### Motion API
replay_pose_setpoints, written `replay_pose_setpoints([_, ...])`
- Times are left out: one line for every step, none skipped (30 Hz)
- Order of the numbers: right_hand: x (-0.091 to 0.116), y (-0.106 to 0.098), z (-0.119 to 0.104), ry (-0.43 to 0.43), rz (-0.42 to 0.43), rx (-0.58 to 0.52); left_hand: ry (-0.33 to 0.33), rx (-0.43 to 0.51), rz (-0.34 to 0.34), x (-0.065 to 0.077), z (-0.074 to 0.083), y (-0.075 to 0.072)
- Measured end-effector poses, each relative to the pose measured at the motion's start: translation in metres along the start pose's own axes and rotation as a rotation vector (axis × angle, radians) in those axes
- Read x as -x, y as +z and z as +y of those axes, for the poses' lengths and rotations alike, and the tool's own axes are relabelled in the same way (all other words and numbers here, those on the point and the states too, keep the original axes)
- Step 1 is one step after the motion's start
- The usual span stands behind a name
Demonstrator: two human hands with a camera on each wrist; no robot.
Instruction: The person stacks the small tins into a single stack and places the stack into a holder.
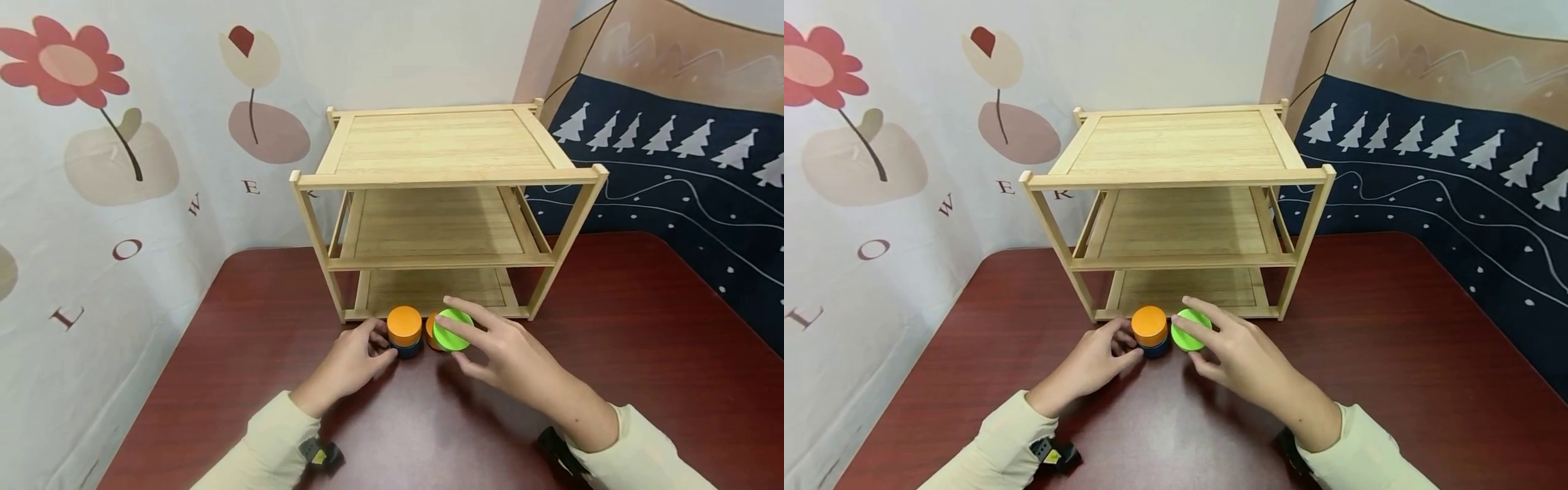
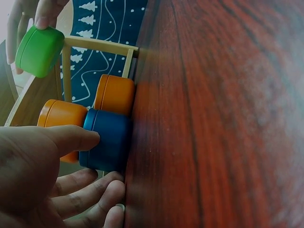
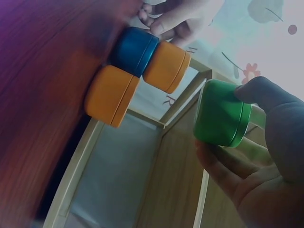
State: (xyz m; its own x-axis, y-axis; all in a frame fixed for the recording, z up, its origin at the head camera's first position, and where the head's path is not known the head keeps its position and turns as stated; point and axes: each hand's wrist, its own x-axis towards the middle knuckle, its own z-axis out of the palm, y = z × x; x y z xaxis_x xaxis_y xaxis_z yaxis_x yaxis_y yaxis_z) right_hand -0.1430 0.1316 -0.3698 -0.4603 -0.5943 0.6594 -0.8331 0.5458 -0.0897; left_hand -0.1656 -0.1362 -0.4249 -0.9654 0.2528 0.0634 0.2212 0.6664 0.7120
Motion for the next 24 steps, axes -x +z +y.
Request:
replay_pose_setpoints([-0.001, 0.000, 0.000, -0.005, 0.002, 0.003, 0.004, -0.001, 0.000, 0.000, 0.000, 0.000])
replay_pose_setpoints([-0.001, 0.001, 0.000, -0.009, 0.003, 0.007, 0.004, 0.000, 0.000, 0.000, 0.000, 0.000])
replay_pose_setpoints([-0.002, 0.001, 0.000, -0.014, 0.003, 0.010, 0.007, 0.001, 0.000, 0.000, -0.001, 0.000])
replay_pose_setpoints([-0.003, 0.002, 0.001, -0.019, 0.002, 0.013, 0.009, 0.002, 0.001, 0.000, -0.001, 0.000])
replay_pose_setpoints([-0.004, 0.002, 0.001, -0.024, 0.000, 0.015, 0.009, 0.002, 0.002, 0.000, -0.001, 0.000])
replay_pose_setpoints([-0.005, 0.002, 0.001, -0.027, -0.002, 0.018, 0.010, 0.003, 0.003, 0.000, -0.001, 0.000])
replay_pose_setpoints([-0.005, 0.003, 0.002, -0.030, -0.006, 0.023, 0.014, 0.004, 0.004, 0.000, -0.001, 0.000])
replay_pose_setpoints([-0.006, 0.003, 0.002, -0.032, -0.008, 0.027, 0.012, 0.004, 0.004, 0.000, -0.001, 0.000])
replay_pose_setpoints([-0.007, 0.003, 0.002, -0.034, -0.010, 0.030, 0.013, 0.004, 0.002, 0.000, -0.001, 0.000])
replay_pose_setpoints([-0.008, 0.004, 0.002, -0.036, -0.013, 0.036, 0.015, 0.003, 0.002, 0.000, -0.001, 0.000])
replay_pose_setpoints([-0.009, 0.004, 0.002, -0.038, -0.016, 0.040, 0.016, 0.002, 0.002, 0.001, -0.001, -0.001])
replay_pose_setpoints([-0.010, 0.004, 0.002, -0.039, -0.018, 0.043, 0.018, 0.001, 0.001, 0.001, -0.001, -0.001])
replay_pose_setpoints([-0.011, 0.004, 0.002, -0.039, -0.020, 0.045, 0.019, -0.001, 0.000, 0.001, -0.001, -0.001])
replay_pose_setpoints([-0.012, 0.005, 0.002, -0.038, -0.021, 0.046, 0.019, -0.002, -0.001, 0.001, -0.001, -0.001])
replay_pose_setpoints([-0.013, 0.005, 0.002, -0.035, -0.024, 0.048, 0.020, -0.004, -0.003, 0.001, -0.001, -0.001])
replay_pose_setpoints([-0.014, 0.005, 0.002, -0.031, -0.027, 0.049, 0.021, -0.006, -0.004, 0.001, -0.001, -0.001])
replay_pose_setpoints([-0.015, 0.005, 0.002, -0.028, -0.030, 0.049, 0.020, -0.006, -0.005, 0.001, -0.001, -0.001])
replay_pose_setpoints([-0.016, 0.005, 0.002, -0.023, -0.033, 0.049, 0.019, -0.004, -0.008, 0.001, 0.000, -0.002])
replay_pose_setpoints([-0.016, 0.005, 0.001, -0.018, -0.038, 0.046, 0.017, -0.002, -0.010, 0.001, 0.000, -0.002])
replay_pose_setpoints([-0.017, 0.005, 0.001, -0.013, -0.045, 0.044, 0.017, -0.001, -0.012, 0.001, 0.000, -0.002])
replay_pose_setpoints([-0.018, 0.005, 0.001, -0.009, -0.051, 0.041, 0.015, 0.000, -0.014, 0.002, 0.000, -0.002])
replay_pose_setpoints([-0.019, 0.005, 0.000, -0.005, -0.057, 0.038, 0.015, 0.003, -0.015, 0.002, 0.001, -0.002])
replay_pose_setpoints([-0.020, 0.005, 0.000, -0.001, -0.065, 0.035, 0.016, 0.006, -0.016, 0.002, 0.001, -0.002])
replay_pose_setpoints([-0.021, 0.005, -0.001, 0.005, -0.072, 0.033, 0.018, 0.009, -0.017, 0.002, 0.001, -0.002])
